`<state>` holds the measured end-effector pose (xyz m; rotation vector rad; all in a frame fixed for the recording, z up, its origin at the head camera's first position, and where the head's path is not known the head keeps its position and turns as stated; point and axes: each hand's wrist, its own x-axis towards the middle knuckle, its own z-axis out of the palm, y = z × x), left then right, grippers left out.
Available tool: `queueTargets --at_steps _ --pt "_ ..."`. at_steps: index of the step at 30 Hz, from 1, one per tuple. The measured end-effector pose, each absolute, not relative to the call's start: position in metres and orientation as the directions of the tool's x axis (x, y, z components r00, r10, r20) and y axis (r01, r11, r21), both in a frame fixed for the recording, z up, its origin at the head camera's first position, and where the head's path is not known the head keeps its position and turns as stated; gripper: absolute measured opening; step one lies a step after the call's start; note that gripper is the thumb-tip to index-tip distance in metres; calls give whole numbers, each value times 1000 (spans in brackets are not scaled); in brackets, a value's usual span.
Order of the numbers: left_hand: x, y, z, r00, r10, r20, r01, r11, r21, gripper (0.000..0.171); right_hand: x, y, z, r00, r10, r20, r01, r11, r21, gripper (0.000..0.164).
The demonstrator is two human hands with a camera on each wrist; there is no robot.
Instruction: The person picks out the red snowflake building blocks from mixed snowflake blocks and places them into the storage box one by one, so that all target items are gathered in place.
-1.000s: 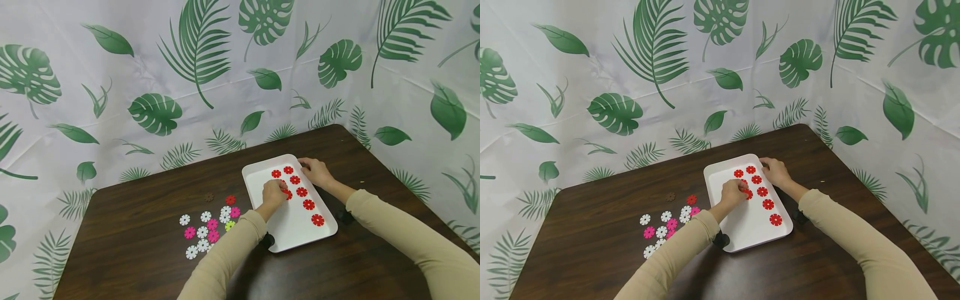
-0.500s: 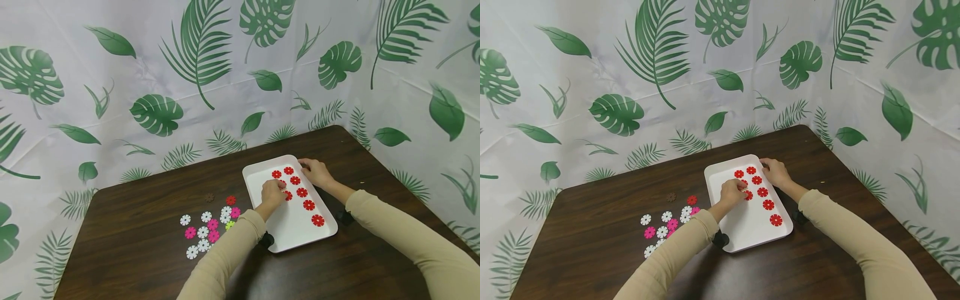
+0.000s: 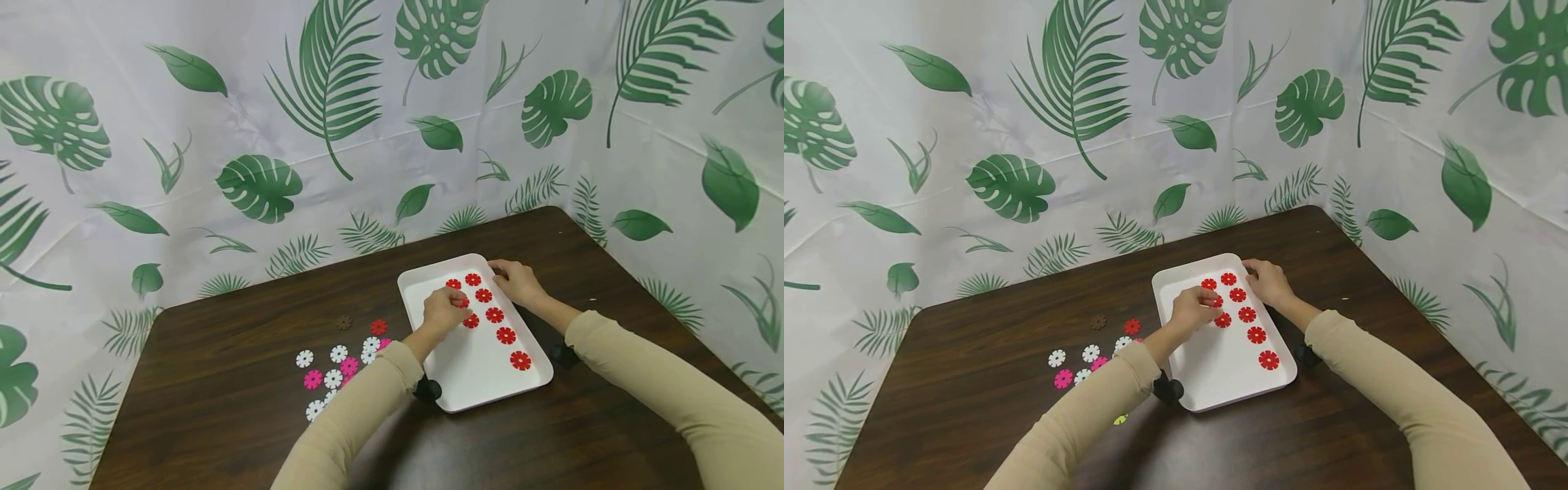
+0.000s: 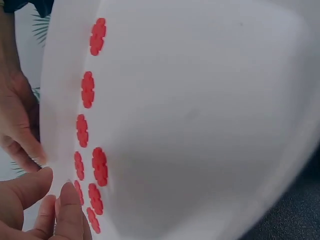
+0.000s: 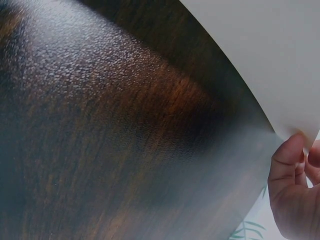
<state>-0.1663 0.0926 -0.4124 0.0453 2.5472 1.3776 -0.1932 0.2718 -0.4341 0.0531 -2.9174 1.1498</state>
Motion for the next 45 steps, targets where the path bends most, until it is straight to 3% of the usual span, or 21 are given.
queueTargets --at_steps 10,17,45 --pt "-162 78 -402 -950 184 -251 -184 317 930 32 -193 272 -435 -999 -31 10 -29 729 -684 39" --pt "-160 62 -393 -944 231 -234 -185 214 959 34 -194 272 -435 -1000 -29 9 -27 726 -687 40" --pt "-156 -20 -384 -970 169 -173 -158 96 983 31 -192 272 -435 -999 -31 10 -29 722 -692 41"
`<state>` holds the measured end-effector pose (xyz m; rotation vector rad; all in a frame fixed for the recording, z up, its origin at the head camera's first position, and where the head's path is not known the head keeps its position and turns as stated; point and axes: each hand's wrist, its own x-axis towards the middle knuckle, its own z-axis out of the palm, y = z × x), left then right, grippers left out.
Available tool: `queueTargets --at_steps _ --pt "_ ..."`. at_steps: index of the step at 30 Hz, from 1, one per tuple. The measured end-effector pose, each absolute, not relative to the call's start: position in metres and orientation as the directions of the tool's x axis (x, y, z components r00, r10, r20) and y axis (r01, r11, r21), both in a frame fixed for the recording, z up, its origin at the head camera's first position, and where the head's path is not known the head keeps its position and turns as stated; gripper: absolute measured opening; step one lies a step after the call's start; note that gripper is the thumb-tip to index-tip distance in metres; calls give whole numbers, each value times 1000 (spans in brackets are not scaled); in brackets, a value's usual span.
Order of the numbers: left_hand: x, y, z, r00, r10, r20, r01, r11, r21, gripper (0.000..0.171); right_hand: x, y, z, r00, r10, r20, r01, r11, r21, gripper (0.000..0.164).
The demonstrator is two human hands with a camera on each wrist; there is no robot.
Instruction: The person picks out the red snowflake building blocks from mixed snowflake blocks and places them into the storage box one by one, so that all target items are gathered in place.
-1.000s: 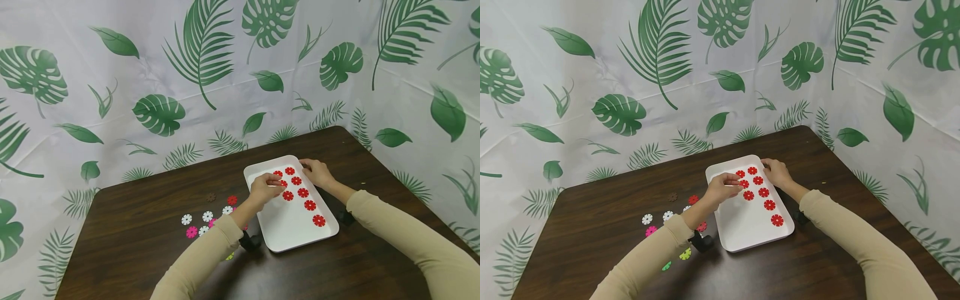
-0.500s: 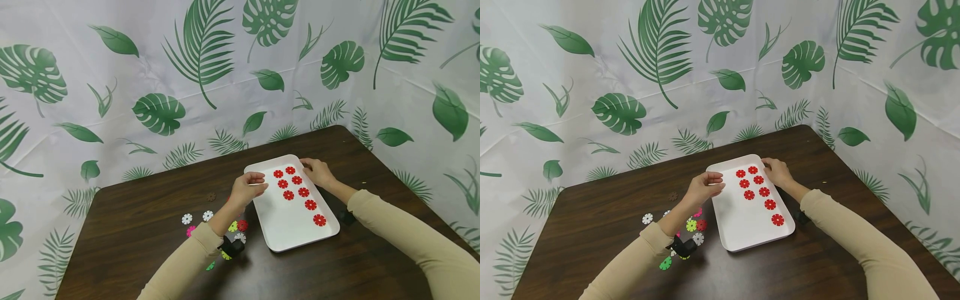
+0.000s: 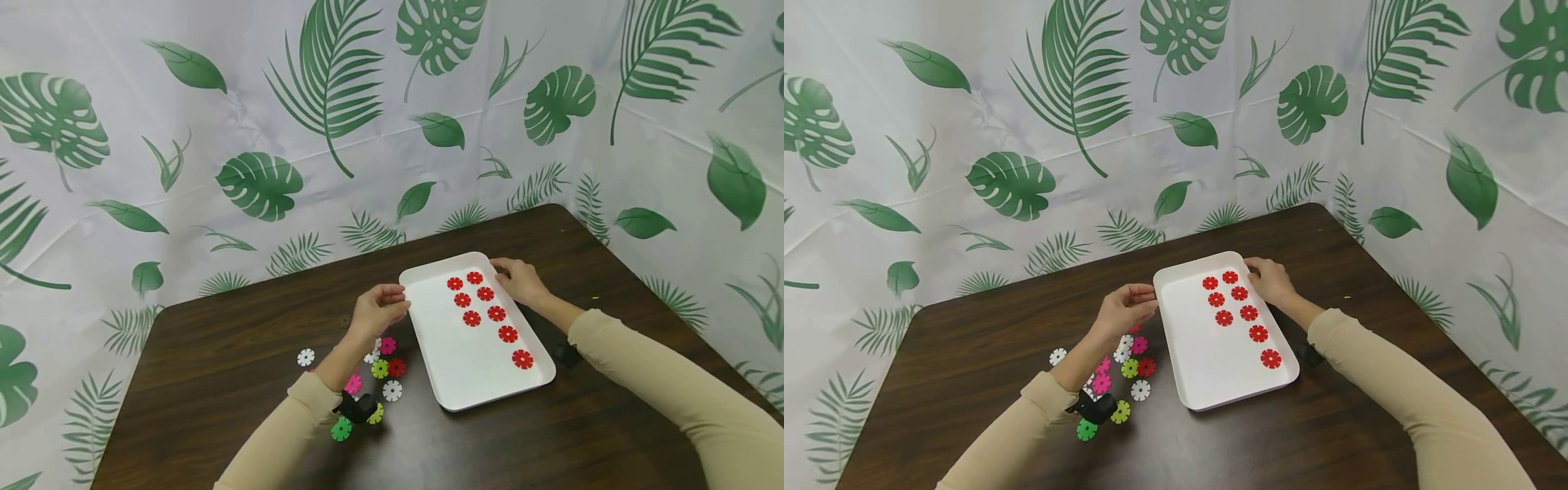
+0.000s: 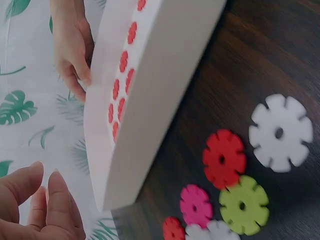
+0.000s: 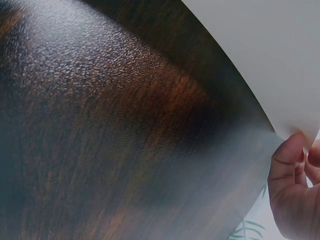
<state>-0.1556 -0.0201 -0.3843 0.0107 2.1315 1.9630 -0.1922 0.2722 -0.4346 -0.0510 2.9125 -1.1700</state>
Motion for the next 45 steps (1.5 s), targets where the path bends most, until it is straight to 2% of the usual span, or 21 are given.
queueTargets --at_steps 20,36,45 --pt "-161 -54 -417 -987 86 -134 -122 136 983 37 -195 274 -436 -999 -35 18 -38 730 -683 40" --pt "-164 -72 -437 -986 45 -163 -141 317 938 39 -194 274 -437 -999 -33 9 -30 725 -688 41" --pt "-167 -75 -445 -991 25 -129 -106 424 900 38 -195 274 -437 -999 -34 13 -33 733 -680 40"
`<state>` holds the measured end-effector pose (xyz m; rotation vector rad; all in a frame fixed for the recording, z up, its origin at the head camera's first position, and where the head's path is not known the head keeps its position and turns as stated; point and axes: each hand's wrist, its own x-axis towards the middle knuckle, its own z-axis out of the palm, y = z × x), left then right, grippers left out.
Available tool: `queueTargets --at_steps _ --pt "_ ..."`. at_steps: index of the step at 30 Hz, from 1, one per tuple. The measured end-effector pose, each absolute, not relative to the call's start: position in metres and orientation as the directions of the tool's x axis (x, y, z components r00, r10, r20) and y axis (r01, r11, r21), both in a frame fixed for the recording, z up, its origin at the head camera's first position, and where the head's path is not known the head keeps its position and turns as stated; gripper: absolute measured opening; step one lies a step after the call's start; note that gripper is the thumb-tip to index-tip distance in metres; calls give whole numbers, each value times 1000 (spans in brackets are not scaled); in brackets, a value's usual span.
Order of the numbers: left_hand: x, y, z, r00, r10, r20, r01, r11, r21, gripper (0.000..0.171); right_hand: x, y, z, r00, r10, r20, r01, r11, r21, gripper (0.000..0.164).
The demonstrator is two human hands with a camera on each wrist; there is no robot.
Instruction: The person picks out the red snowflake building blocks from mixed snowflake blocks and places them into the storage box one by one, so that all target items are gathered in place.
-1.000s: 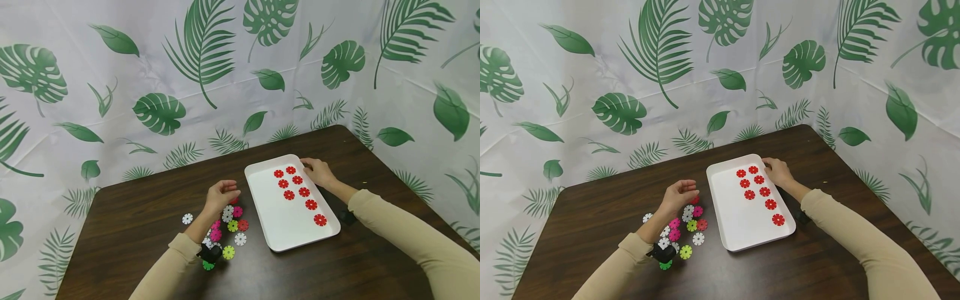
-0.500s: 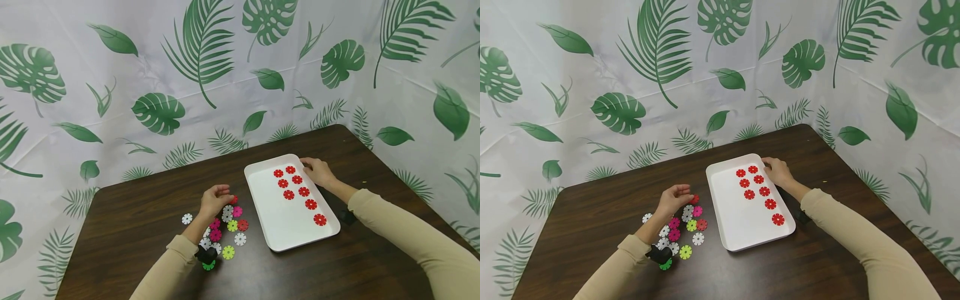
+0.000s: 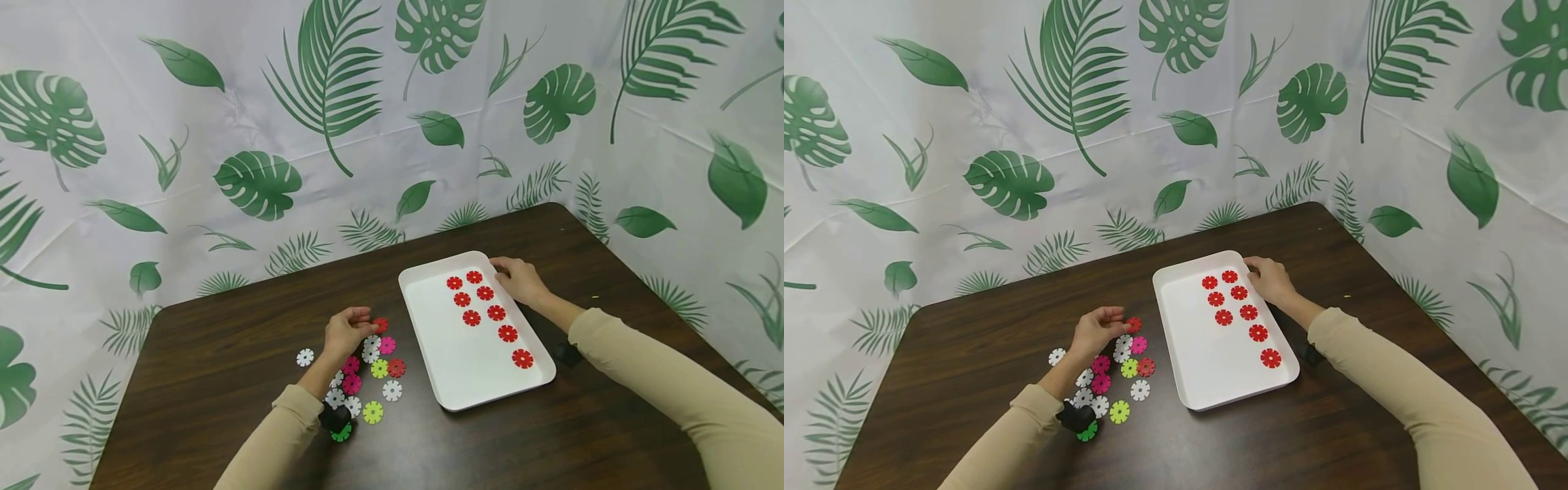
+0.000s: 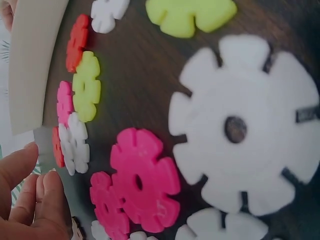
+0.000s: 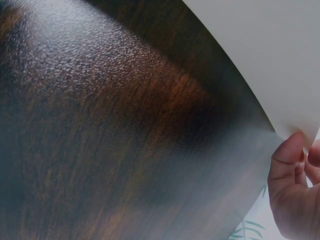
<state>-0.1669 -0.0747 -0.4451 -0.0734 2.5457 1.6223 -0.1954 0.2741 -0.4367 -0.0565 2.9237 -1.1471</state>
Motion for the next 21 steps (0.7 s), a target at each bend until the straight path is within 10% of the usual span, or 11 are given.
queueTargets --at_steps 21 --pt "-172 -68 -451 -997 76 7 53 615 786 35 -193 272 -436 -1000 -22 -6 -11 724 -689 42"
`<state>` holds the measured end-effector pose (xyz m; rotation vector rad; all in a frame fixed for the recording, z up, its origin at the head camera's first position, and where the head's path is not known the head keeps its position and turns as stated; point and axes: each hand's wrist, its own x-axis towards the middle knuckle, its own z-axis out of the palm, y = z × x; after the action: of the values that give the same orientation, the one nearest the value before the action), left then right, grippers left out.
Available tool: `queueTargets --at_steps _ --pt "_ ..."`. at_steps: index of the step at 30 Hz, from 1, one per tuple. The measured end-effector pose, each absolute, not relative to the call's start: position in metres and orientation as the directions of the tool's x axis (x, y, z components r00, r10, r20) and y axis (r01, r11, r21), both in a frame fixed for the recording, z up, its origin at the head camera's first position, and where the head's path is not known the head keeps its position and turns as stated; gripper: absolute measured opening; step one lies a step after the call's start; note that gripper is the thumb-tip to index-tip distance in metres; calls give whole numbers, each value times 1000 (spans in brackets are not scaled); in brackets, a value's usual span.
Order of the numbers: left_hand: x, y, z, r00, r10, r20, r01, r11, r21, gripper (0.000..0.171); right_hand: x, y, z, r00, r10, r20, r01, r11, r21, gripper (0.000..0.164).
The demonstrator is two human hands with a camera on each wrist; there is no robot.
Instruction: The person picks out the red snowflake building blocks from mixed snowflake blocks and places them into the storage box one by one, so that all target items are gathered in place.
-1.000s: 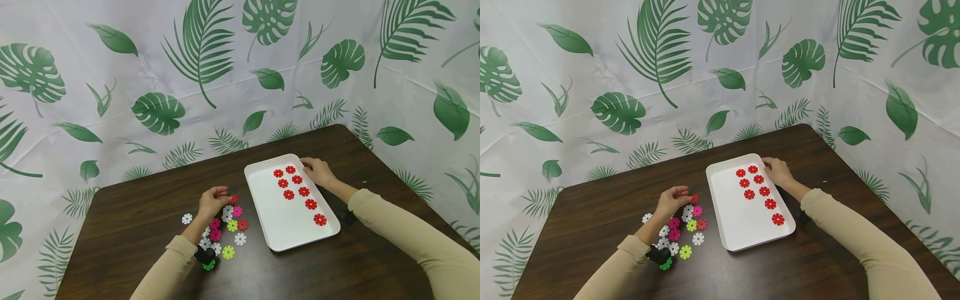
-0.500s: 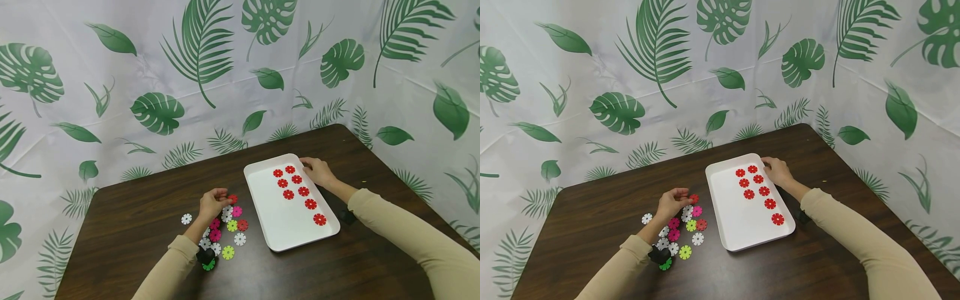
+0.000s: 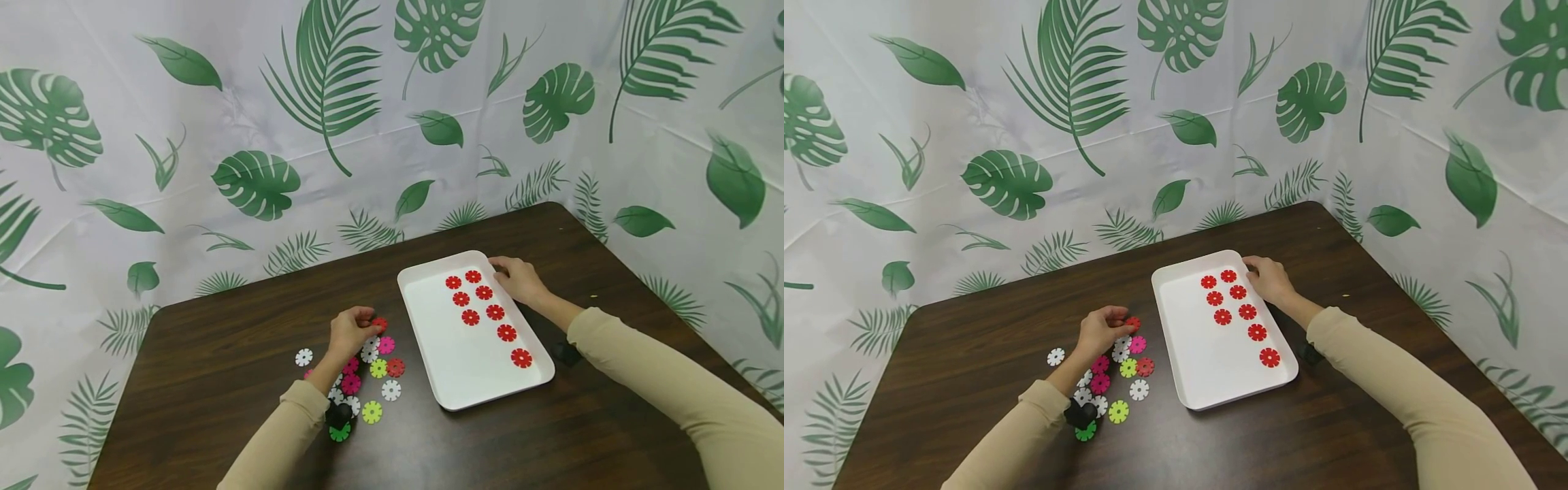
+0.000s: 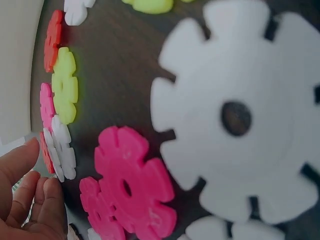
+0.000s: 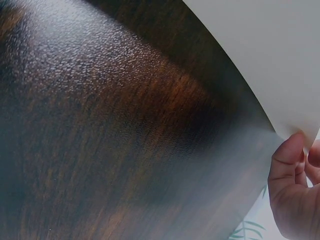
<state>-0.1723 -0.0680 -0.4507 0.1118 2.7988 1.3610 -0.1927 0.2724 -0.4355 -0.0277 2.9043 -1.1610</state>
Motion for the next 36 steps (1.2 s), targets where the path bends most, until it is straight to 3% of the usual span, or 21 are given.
queueTargets --at_steps 36 --pt "-177 -63 -449 -993 114 17 94 721 686 23 -196 273 -437 -1000 -10 -19 6 728 -685 42"
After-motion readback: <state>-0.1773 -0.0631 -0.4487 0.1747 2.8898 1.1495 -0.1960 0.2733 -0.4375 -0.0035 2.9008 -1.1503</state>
